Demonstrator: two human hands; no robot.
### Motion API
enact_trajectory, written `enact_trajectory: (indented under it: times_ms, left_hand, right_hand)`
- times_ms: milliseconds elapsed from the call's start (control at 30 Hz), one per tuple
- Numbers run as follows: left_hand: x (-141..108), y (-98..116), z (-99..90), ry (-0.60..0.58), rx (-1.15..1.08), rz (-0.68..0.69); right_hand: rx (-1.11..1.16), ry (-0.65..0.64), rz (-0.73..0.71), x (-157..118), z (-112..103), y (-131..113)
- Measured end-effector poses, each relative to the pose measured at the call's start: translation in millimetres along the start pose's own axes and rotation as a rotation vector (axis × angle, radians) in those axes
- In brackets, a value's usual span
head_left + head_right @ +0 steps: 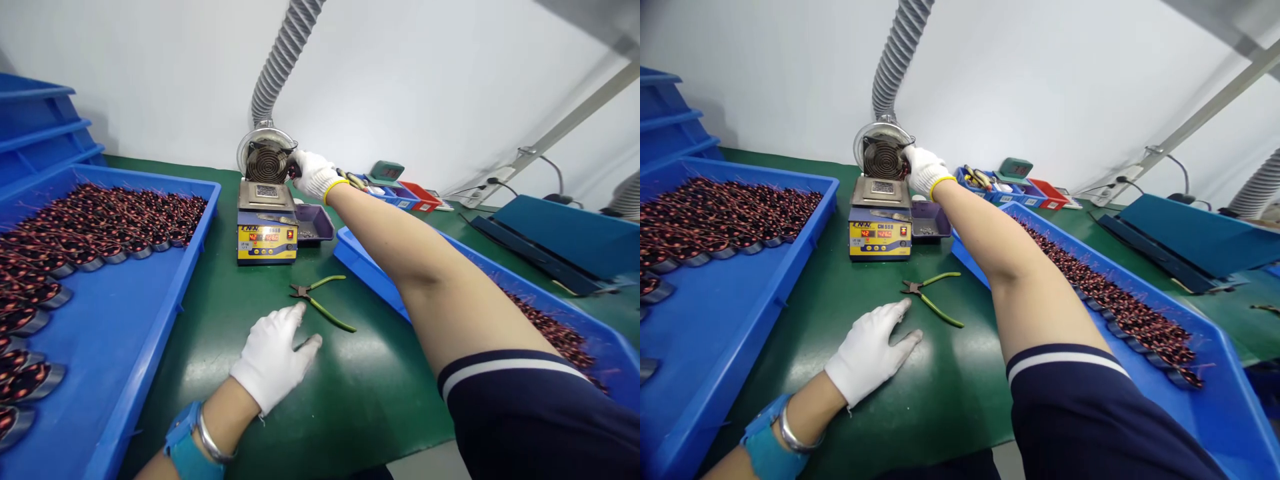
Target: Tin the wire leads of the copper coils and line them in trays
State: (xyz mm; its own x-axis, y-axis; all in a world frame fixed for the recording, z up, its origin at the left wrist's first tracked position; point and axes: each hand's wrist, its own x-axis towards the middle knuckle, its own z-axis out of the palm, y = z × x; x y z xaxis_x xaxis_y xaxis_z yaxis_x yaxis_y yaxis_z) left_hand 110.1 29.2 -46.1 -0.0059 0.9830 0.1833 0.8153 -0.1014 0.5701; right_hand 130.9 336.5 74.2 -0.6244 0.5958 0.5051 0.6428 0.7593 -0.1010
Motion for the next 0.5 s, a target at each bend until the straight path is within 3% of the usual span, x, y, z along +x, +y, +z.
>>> enact_trajectory:
  times_ms: [167,333,500]
  left_hand:
    - [1,0,-0.7,-0.007,-0.013,-0.009]
    - [3,-3,-1.9,-0.024,-0.047,-0.032]
    - [3,-2,-3.7,-0.059,-0.060,-0.086]
  right_hand:
    - [0.109,0.016,0.045,-30,-28,-2]
    - [0.250,0.051,0.076,-83,-56,-1]
    - [0.177,0.068,0.305,-155,-90,15]
